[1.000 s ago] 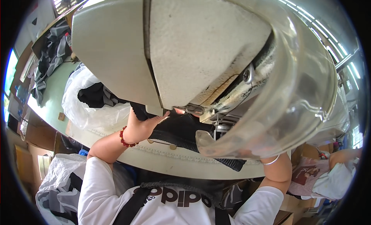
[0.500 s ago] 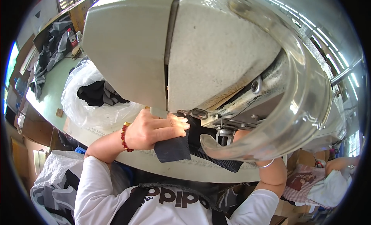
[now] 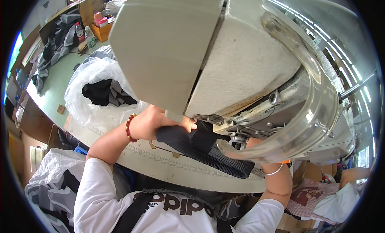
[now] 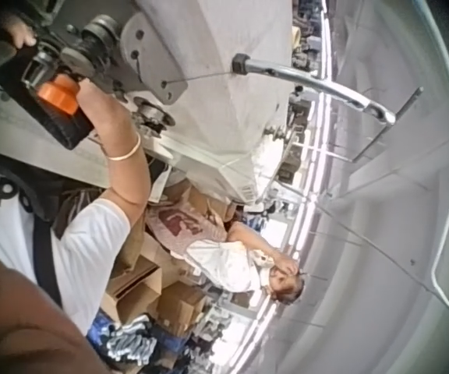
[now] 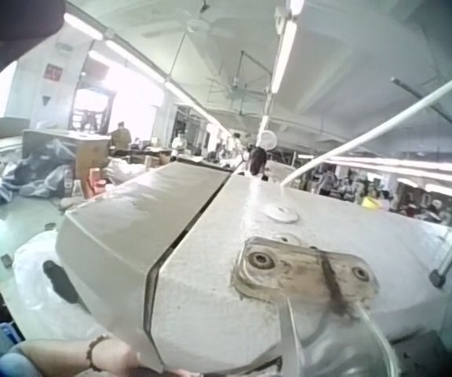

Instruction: Stitching various fabric and synthetic components of a shoe upper using an industrial sewing machine.

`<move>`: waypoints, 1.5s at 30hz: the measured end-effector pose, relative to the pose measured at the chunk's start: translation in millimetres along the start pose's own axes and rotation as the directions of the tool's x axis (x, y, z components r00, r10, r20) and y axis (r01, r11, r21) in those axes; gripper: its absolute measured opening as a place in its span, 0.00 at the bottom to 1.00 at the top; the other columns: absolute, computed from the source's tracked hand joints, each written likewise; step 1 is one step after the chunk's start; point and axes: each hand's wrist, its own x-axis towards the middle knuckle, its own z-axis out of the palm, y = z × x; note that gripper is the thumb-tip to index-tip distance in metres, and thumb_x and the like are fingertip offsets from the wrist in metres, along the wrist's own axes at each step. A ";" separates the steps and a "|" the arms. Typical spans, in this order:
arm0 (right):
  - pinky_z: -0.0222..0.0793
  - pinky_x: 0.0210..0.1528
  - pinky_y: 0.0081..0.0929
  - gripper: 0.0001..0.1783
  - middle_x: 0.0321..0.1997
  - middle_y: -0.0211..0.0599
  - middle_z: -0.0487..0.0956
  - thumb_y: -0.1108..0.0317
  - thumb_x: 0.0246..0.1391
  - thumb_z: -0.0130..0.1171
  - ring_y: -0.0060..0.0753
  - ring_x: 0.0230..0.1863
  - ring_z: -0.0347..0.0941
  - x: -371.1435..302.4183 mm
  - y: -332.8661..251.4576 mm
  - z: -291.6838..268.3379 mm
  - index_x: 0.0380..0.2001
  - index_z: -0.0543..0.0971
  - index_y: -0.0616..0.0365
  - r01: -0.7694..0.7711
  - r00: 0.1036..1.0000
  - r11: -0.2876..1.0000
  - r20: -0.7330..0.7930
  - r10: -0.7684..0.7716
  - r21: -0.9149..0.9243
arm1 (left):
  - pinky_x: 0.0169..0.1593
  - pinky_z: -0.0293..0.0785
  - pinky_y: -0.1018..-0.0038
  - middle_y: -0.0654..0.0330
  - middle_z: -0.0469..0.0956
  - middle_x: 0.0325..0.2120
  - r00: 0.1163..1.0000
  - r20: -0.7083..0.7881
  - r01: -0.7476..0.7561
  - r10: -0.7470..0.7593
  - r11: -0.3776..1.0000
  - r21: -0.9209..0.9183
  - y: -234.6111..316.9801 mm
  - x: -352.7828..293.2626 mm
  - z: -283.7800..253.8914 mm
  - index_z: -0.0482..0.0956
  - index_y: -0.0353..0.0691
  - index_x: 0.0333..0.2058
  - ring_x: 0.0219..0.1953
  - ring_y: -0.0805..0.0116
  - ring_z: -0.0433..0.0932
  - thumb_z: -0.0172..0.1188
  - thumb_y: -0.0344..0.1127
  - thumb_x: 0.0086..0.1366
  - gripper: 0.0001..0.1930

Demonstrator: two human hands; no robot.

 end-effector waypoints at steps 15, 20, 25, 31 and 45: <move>0.76 0.63 0.45 0.21 0.51 0.50 0.85 0.62 0.59 0.64 0.47 0.55 0.81 -40.0 -45.9 117.7 0.49 0.83 0.69 0.519 0.329 0.146 0.039 -0.944 -0.842 | 0.52 0.82 0.64 0.54 0.88 0.45 0.982 -0.174 0.082 -0.070 0.995 0.063 15.0 -3.5 20.5 0.88 0.39 0.47 0.45 0.52 0.88 0.72 0.25 0.58 0.16; 0.70 0.66 0.45 0.32 0.66 0.52 0.78 0.61 0.55 0.67 0.52 0.67 0.75 9.0 -3.2 139.6 0.61 0.79 0.65 -0.032 0.781 0.157 -0.123 -0.612 -0.987 | 0.44 0.81 0.67 0.53 0.88 0.37 0.933 -0.296 0.224 -0.203 0.974 0.036 26.3 -3.8 29.9 0.87 0.37 0.47 0.38 0.57 0.88 0.70 0.22 0.63 0.13; 0.70 0.63 0.42 0.13 0.62 0.41 0.82 0.69 0.56 0.65 0.41 0.60 0.80 34.2 16.5 130.6 0.45 0.85 0.55 -0.130 0.531 0.223 -0.257 -0.807 -0.966 | 0.49 0.81 0.67 0.55 0.88 0.37 0.946 -0.244 0.193 -0.214 0.975 -0.107 25.8 -0.2 17.6 0.87 0.36 0.45 0.40 0.59 0.87 0.66 0.18 0.64 0.12; 0.79 0.53 0.36 0.04 0.56 0.38 0.86 0.72 0.48 0.70 0.36 0.51 0.84 17.6 2.1 108.8 0.27 0.82 0.54 0.028 0.636 0.304 -0.217 -0.740 -0.952 | 0.59 0.80 0.62 0.51 0.89 0.44 0.975 -0.080 0.178 -0.208 0.943 -0.282 5.1 -3.0 0.5 0.87 0.32 0.43 0.54 0.54 0.87 0.56 0.07 0.51 0.23; 0.82 0.47 0.32 0.08 0.54 0.39 0.87 0.76 0.51 0.69 0.39 0.51 0.86 13.4 -2.5 100.0 0.24 0.79 0.57 0.128 0.746 0.340 -0.135 -0.652 -0.932 | 0.56 0.79 0.61 0.60 0.89 0.48 0.999 0.053 -0.010 0.007 0.999 0.051 -1.2 -1.1 -13.2 0.89 0.43 0.43 0.53 0.55 0.85 0.70 0.30 0.55 0.15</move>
